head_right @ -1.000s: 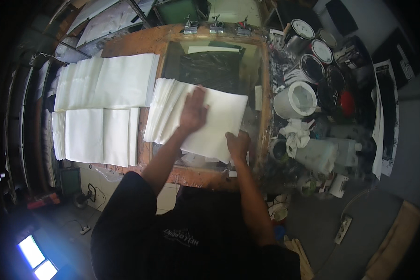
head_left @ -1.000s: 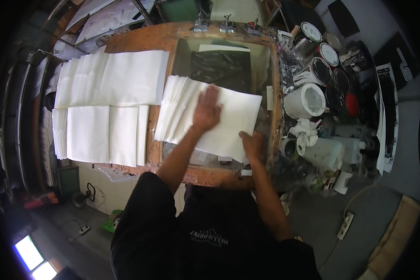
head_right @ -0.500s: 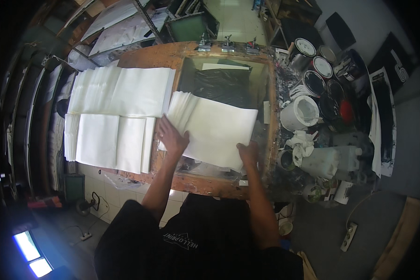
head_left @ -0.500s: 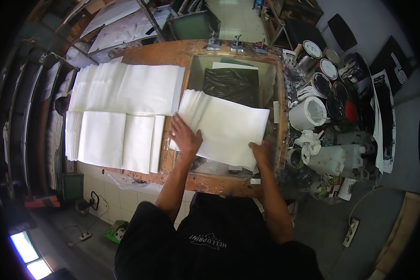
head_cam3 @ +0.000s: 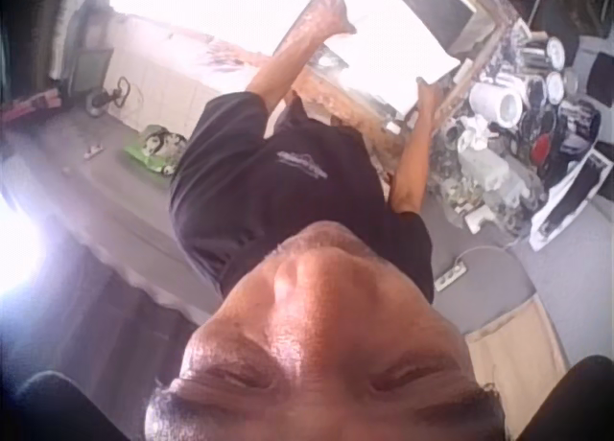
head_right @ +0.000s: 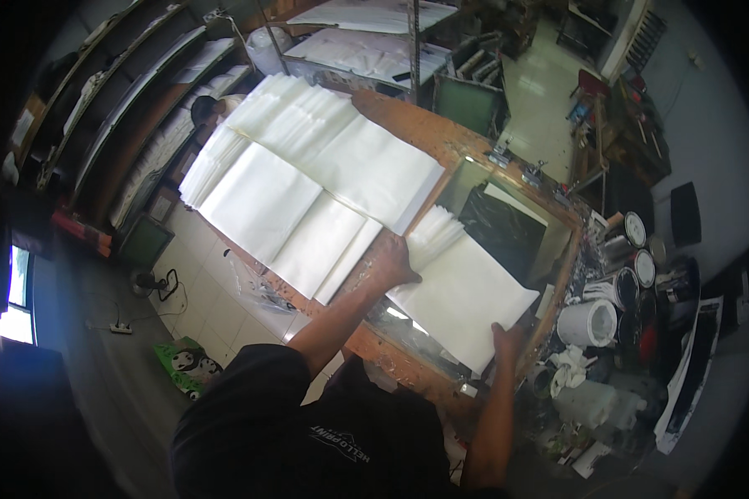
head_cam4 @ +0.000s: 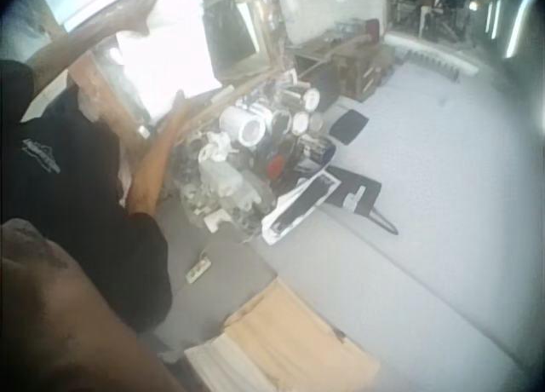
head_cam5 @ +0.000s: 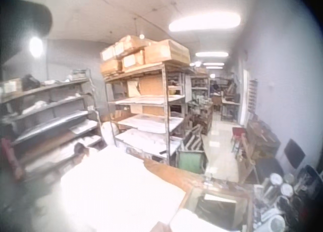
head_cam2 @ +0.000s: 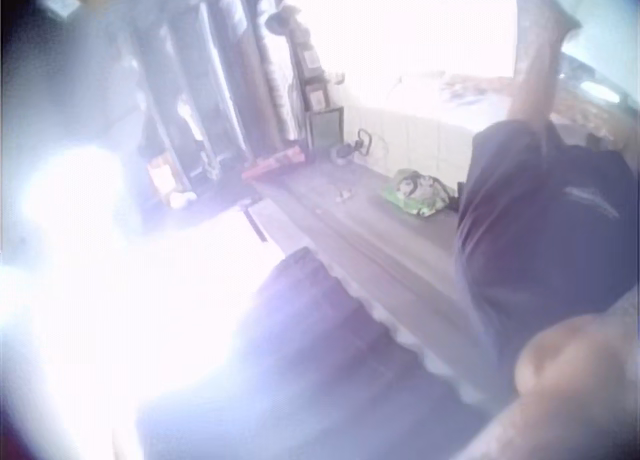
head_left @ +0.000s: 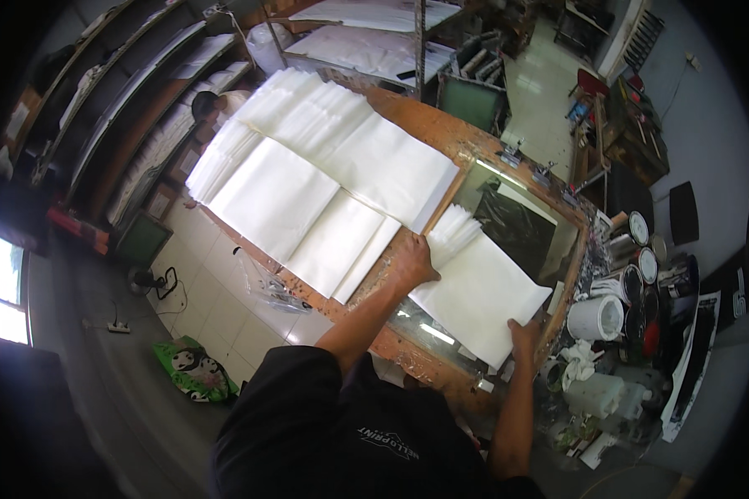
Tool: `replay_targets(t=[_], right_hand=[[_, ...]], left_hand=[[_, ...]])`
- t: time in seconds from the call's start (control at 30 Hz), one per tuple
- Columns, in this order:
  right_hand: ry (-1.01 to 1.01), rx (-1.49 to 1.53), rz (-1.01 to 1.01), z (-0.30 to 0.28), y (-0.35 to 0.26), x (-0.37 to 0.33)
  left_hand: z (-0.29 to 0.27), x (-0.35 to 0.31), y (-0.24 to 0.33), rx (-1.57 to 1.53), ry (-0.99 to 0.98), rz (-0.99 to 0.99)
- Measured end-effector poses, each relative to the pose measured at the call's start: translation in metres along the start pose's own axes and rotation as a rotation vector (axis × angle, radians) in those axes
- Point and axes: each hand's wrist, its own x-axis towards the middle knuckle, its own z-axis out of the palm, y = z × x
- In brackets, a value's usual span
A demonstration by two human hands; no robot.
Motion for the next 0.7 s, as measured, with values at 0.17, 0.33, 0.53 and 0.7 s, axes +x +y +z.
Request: replay_targets(t=[0.17,0.33,0.53,0.7], right_hand=[[0.025,-0.096,-0.033,-0.002,-0.015,-0.009],[-0.033,-0.105,-0.013,-0.013,-0.030,-0.017],[0.066,-0.224,-0.040,0.005,-0.015,-0.005],[0.142,-0.155,-0.197,-0.003,-0.042,-0.033]], left_hand=[[-0.012,-0.008,-0.001,-0.087,-0.019,0.030],[-0.004,0.011,-0.011,-0.185,-0.039,0.080],[-0.002,0.005,-0.006,-0.153,0.066,0.106],[-0.005,-0.023,0.013,-0.284,0.208,0.038]])
